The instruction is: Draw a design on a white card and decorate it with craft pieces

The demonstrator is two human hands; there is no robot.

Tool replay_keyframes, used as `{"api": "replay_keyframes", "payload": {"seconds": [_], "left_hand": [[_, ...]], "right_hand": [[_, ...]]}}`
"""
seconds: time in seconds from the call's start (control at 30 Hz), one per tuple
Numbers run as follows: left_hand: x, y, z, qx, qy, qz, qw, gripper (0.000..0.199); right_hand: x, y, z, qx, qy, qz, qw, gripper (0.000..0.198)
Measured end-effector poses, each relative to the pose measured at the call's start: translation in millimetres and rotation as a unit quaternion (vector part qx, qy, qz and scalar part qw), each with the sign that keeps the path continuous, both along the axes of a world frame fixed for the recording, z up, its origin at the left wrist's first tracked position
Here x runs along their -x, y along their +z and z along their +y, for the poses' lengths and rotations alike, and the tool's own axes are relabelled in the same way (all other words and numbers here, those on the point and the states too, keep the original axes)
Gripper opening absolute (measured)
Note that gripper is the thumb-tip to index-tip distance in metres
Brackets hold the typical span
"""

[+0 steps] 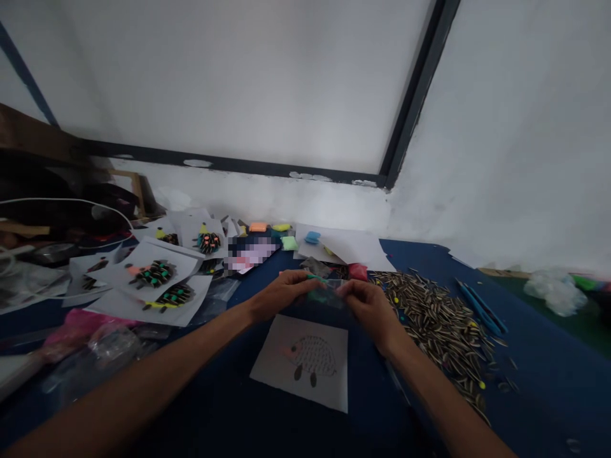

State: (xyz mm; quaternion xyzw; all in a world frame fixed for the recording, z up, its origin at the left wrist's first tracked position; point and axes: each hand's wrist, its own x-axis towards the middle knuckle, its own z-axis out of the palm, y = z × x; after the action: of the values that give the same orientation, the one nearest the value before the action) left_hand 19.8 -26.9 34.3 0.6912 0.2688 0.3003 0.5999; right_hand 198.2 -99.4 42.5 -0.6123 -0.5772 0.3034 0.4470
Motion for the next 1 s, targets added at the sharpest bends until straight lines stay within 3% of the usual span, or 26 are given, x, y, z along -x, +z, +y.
{"api": "replay_keyframes", "payload": {"seconds": [0.13,0.23,0.33,0.5,0.67,0.83,1.0], "left_hand": [[1,-6.0,4,-0.05,-0.018,0.03,0.998,0.04],[-1,-11.0,7,-0.068,-0.012,0.061,0.996,0.035],[-2,-12.4,7,-0.069,-0.008,0.053,0.996,0.027],[1,-9.5,7,-0.048,-0.023,0.047,0.997,0.029],[2,-12.7,9,-0.043,-0.059,0.041,0.997,0.038],[1,-15.8,10,-0.021,-0.048,0.019,0.998,0.031],[-1,-17.5,9,0.012,-0.065,0.0,0.998,0.032]], "right_hand": [[0,2,-1,0.02,-0.028,0.061,0.998,0.022],[1,2,-2,0.045,-0.025,0.076,0.996,0.03],[4,0,-2,0.035,0.007,0.06,0.998,0.027],[8,0,-2,-0.025,0.026,0.052,0.998,0.021],[8,-1,-2,-0.017,0.016,0.057,0.998,0.025],[7,-4,-1,-0.008,-0.001,0.03,1.0,0.023],[8,-2,0,-0.066,0.022,-0.019,0.997,0.016]]}}
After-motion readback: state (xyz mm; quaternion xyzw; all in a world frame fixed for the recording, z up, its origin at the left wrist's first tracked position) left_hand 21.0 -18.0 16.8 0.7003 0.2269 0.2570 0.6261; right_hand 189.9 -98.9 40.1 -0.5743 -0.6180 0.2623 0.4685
